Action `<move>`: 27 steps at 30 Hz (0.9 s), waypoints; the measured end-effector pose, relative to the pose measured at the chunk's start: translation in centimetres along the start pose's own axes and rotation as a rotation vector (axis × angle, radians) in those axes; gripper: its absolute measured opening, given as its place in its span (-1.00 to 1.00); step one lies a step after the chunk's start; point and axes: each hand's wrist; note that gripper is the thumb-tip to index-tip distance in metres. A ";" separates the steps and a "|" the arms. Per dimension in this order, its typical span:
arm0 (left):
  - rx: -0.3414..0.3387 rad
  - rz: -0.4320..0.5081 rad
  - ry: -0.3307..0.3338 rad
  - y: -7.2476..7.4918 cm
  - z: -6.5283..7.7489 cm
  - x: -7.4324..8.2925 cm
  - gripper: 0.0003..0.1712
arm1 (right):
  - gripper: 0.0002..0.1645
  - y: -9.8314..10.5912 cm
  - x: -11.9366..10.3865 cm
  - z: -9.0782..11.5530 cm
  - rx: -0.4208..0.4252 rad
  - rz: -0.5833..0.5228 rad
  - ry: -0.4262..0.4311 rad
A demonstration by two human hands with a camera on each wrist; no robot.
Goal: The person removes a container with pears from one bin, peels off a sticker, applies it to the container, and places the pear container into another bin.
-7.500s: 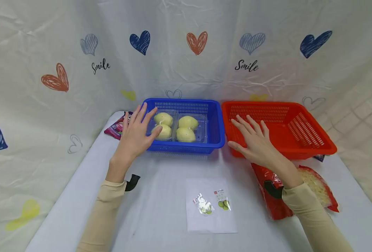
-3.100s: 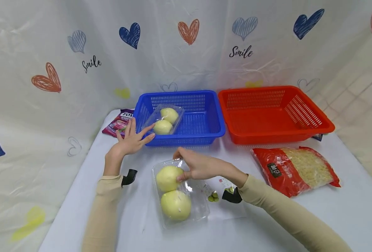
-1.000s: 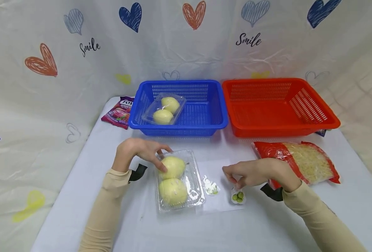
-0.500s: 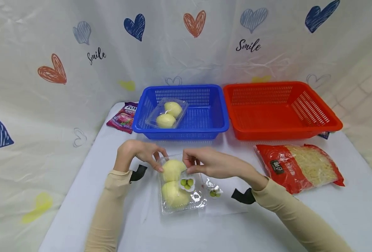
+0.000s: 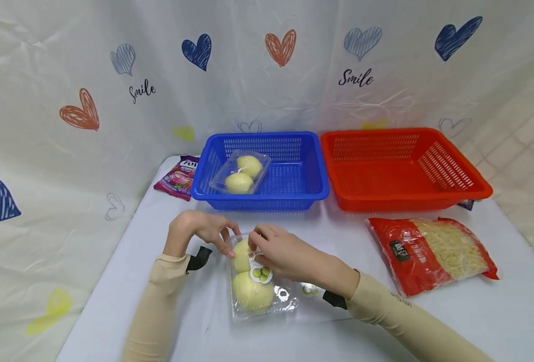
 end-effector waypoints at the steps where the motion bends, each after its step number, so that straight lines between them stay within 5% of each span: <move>1: 0.001 0.000 0.002 0.1 0.0 0.0 -0.38 | -0.80 -0.1 -0.1 0.3 0.025 0.082 0.031; 3: 0.001 -0.009 0.004 0.3 0.1 0.1 -0.39 | -0.78 -0.4 -0.5 0.8 0.067 0.216 0.107; 6: 0.009 -0.024 0.002 0.3 0.3 -0.1 -0.42 | -0.82 -0.7 -1.1 1.5 0.072 0.257 0.171; 14: -0.001 0.001 -0.036 0.0 -0.5 0.1 -0.41 | -0.67 -0.8 -0.1 3.5 -0.006 0.020 0.085; 20: 0.027 -0.013 -0.027 0.0 -0.7 0.5 -0.39 | -0.57 -0.5 0.7 4.5 -0.006 -0.046 0.072; 23: 0.117 0.018 -0.065 0.1 0.4 0.2 -0.43 | -0.52 -0.1 0.8 4.5 -0.034 -0.075 0.081; 27: 0.430 0.108 -0.129 0.6 2.8 -1.0 -0.56 | -0.42 0.9 1.4 4.0 -0.094 -0.154 0.028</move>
Point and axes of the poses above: each hand's wrist, its own z-axis away from the middle knuckle, its own y-axis out of the back of the hand, x = y × z, and after that the axes turned 8 degrees about -z, right-handed
